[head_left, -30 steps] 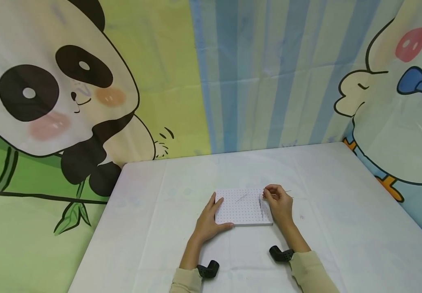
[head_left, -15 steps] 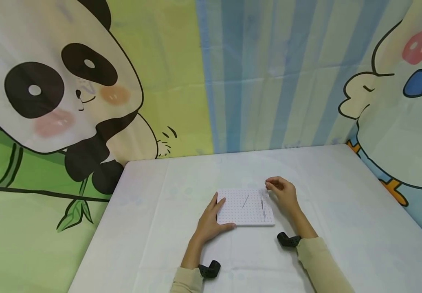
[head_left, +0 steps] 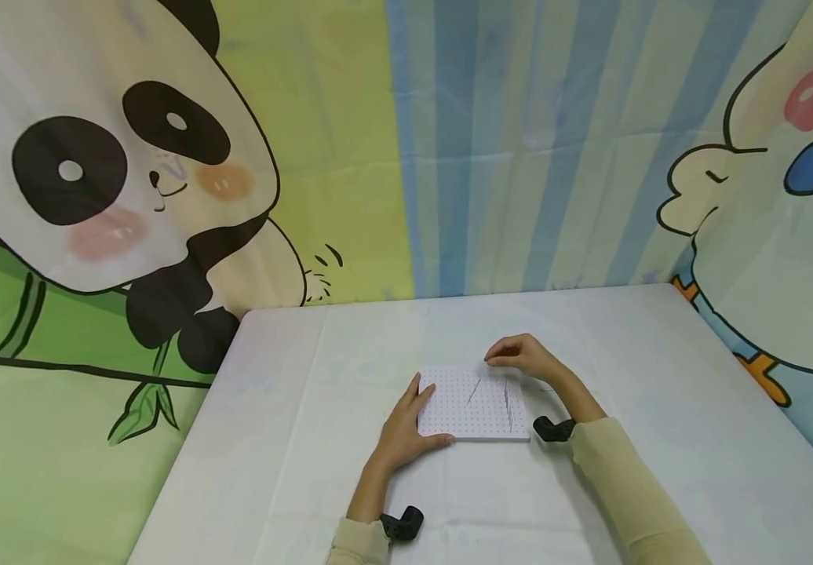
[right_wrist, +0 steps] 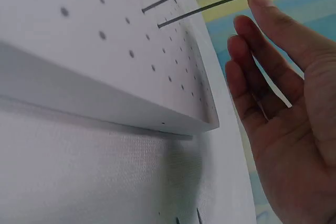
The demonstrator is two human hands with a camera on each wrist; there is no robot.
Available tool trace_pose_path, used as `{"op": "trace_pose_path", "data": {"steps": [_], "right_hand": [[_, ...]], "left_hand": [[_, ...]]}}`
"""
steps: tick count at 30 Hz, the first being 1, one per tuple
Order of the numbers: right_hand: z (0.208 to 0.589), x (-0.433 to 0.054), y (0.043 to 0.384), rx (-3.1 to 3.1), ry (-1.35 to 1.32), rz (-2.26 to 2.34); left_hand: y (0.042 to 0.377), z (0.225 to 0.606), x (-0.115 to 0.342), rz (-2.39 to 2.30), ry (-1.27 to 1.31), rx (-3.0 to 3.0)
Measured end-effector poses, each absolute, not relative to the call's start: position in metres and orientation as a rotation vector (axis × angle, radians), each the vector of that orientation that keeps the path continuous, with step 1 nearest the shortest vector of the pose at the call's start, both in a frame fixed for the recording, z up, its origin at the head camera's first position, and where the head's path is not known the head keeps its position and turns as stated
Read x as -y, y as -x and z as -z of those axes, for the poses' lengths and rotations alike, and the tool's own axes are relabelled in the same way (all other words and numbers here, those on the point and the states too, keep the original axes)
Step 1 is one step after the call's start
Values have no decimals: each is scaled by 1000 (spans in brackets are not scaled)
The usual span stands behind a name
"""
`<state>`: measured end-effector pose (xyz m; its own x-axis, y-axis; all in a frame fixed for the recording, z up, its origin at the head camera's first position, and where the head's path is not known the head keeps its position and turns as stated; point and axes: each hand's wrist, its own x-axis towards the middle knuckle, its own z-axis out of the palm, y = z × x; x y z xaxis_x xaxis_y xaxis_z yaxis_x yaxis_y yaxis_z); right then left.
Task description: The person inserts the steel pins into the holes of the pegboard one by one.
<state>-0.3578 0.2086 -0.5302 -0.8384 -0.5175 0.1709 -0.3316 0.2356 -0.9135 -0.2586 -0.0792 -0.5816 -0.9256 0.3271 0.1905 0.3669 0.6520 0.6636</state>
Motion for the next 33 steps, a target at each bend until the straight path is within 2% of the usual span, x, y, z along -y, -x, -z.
{"op": "trace_pose_path", "data": {"steps": [10, 21, 33], "right_hand": [[557, -203, 375, -2081, 1201, 1560], [538, -195, 361, -2179, 1226, 1488], [535, -193, 358, -2224, 1209, 1483]], "left_hand": [[255, 582, 80, 1141, 592, 2804], [256, 583, 79, 1109, 592, 2813], [256, 580, 79, 1120, 583, 2818]]}}
